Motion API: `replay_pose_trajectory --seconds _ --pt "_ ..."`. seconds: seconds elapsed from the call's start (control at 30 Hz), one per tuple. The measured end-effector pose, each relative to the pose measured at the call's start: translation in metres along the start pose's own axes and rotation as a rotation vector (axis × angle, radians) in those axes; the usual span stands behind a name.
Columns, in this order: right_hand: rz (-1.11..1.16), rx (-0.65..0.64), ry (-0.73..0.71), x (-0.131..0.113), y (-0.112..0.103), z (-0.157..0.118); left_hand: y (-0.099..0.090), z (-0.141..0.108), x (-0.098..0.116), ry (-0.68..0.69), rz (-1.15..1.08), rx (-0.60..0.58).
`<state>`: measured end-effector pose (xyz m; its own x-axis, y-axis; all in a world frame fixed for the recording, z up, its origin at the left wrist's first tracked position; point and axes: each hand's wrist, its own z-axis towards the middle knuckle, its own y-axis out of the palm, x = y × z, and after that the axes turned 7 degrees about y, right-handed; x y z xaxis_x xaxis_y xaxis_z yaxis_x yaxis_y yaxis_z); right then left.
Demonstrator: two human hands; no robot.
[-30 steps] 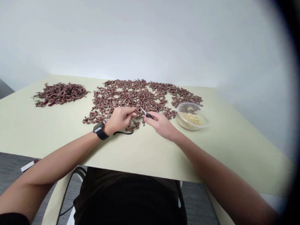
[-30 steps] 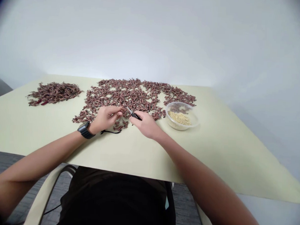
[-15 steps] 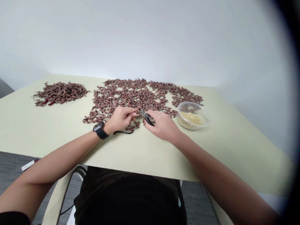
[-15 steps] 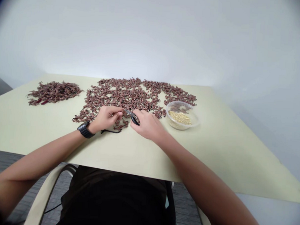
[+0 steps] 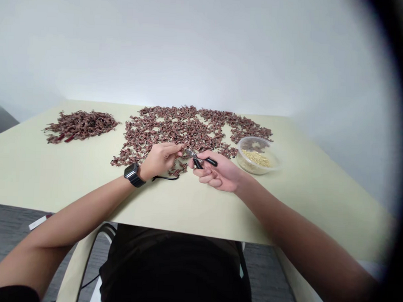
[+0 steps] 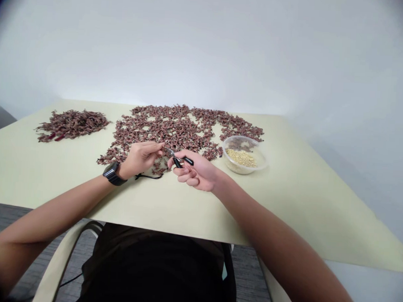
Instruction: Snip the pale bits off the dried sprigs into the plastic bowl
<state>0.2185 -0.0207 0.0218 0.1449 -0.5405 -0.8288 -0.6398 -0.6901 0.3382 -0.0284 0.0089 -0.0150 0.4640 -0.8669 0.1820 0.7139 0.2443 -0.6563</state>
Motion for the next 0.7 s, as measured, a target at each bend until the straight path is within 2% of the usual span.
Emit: replay_pose_trajectory --seconds 0.07,0.1,0.17,0.27,0.3,0.37,0.5,0.7 --pt "0.049 -0.031 0.008 -0.002 0.0 -0.001 0.001 0.0 0.0 0.002 0.002 0.015" --pt "0.009 0.023 -0.021 -0.001 0.001 -0.001 0.001 0.0 0.001 -0.01 -0.001 0.015" --pt "-0.216 0.247 -0.152 0.003 0.004 0.003 0.0 0.002 0.004 -0.051 -0.007 0.002" --pt "-0.748 0.687 -0.413 0.012 0.007 0.009 -0.002 0.005 0.01 -0.106 -0.01 -0.041" --pt "-0.907 0.796 -0.47 0.014 0.007 0.01 -0.003 0.006 0.011 -0.119 -0.01 -0.054" --pt "-1.133 0.921 -0.521 0.017 0.005 0.011 -0.004 0.007 0.013 -0.14 -0.017 -0.069" --pt "-1.338 0.975 -0.514 0.018 -0.001 0.01 -0.006 0.01 0.016 -0.159 -0.061 -0.097" --pt "-1.408 0.989 -0.501 0.018 -0.002 0.007 -0.009 0.011 0.017 -0.18 -0.095 -0.123"
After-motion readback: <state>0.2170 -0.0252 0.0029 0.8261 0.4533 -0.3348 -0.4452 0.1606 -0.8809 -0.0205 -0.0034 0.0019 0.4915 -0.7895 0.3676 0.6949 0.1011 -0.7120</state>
